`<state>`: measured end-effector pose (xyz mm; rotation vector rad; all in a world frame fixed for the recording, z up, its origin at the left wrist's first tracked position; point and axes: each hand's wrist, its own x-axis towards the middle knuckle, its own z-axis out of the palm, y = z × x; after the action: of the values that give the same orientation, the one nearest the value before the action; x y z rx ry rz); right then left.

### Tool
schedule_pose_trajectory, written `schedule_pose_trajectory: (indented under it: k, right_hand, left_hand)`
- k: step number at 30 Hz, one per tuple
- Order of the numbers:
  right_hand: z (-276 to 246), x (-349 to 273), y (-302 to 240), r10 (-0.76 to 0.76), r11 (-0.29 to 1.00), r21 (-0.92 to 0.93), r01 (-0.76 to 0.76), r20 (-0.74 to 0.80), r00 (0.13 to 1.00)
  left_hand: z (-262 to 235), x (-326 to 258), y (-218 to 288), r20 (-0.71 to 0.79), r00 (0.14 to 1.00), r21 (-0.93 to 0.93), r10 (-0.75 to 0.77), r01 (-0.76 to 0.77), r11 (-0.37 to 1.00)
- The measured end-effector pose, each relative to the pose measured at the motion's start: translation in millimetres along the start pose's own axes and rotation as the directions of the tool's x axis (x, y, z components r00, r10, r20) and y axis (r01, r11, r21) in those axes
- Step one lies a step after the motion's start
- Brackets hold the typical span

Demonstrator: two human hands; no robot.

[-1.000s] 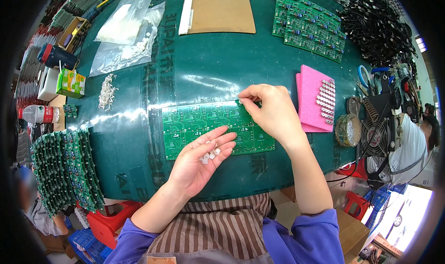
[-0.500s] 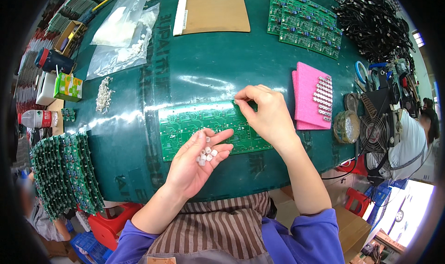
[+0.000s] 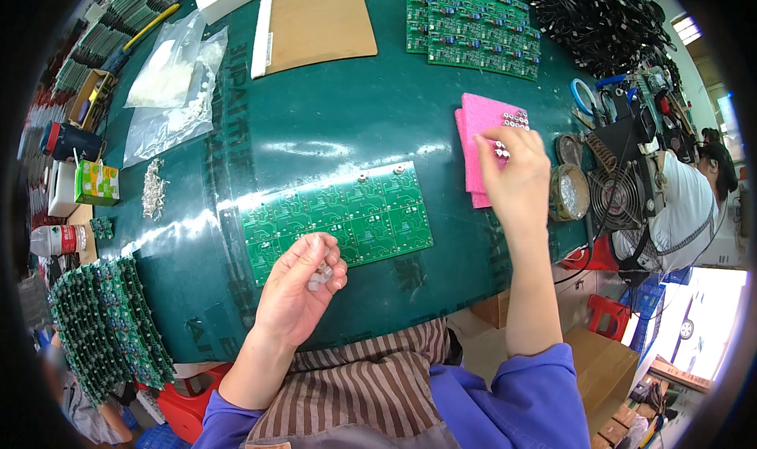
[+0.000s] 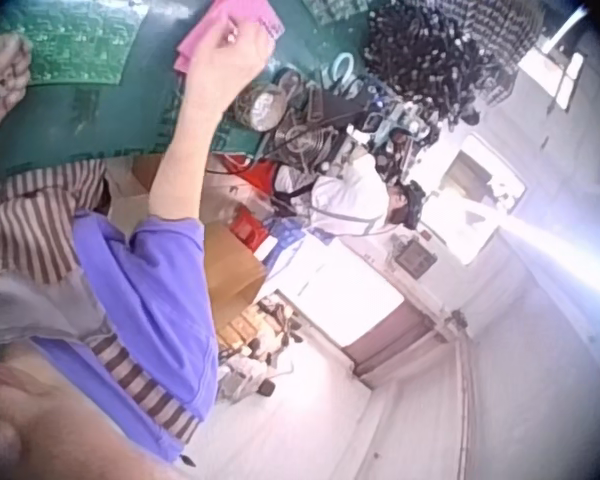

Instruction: The person assembles small metal components onto printed circuit boards by hand.

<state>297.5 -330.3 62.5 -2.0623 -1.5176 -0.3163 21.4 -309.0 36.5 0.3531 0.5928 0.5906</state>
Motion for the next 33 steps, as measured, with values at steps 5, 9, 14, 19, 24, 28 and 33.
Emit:
schedule_pose_trajectory:
  k: [5,9,14,19,24,28,33]
  right_hand:
    - [7,-7,21,0.113,0.993,-0.034,-0.111,0.065,0.991]
    - [16,-8,24,0.132,0.987,-0.084,-0.134,-0.024,0.991]
    - [18,-8,18,0.186,0.965,-0.175,-0.198,-0.078,0.979]
    - [19,-9,11,0.224,0.941,-0.239,-0.239,-0.087,0.971]
    - [13,-6,2,0.227,0.902,-0.358,-0.241,-0.082,0.97]
    - [2,-4,-18,0.175,0.896,-0.395,-0.203,-0.107,0.979]
    - [-10,-27,-69,0.011,0.742,0.649,-0.167,0.238,0.971]
  left_hand:
    - [13,2,1,-0.141,0.99,0.075,-0.009,0.02,0.997]
    - [11,3,-3,-0.137,0.99,0.067,-0.007,0.016,0.998]
    - [10,4,-6,-0.116,0.993,0.038,-0.011,0.016,0.999]
    - [10,4,-8,-0.096,0.995,0.02,-0.017,0.019,1.0]
    - [10,4,-10,-0.081,0.996,-0.004,-0.029,0.029,1.0]
    - [8,4,-11,-0.067,0.997,-0.032,-0.025,0.023,0.999]
    - [7,4,-11,-0.065,0.998,-0.031,0.002,-0.004,1.0]
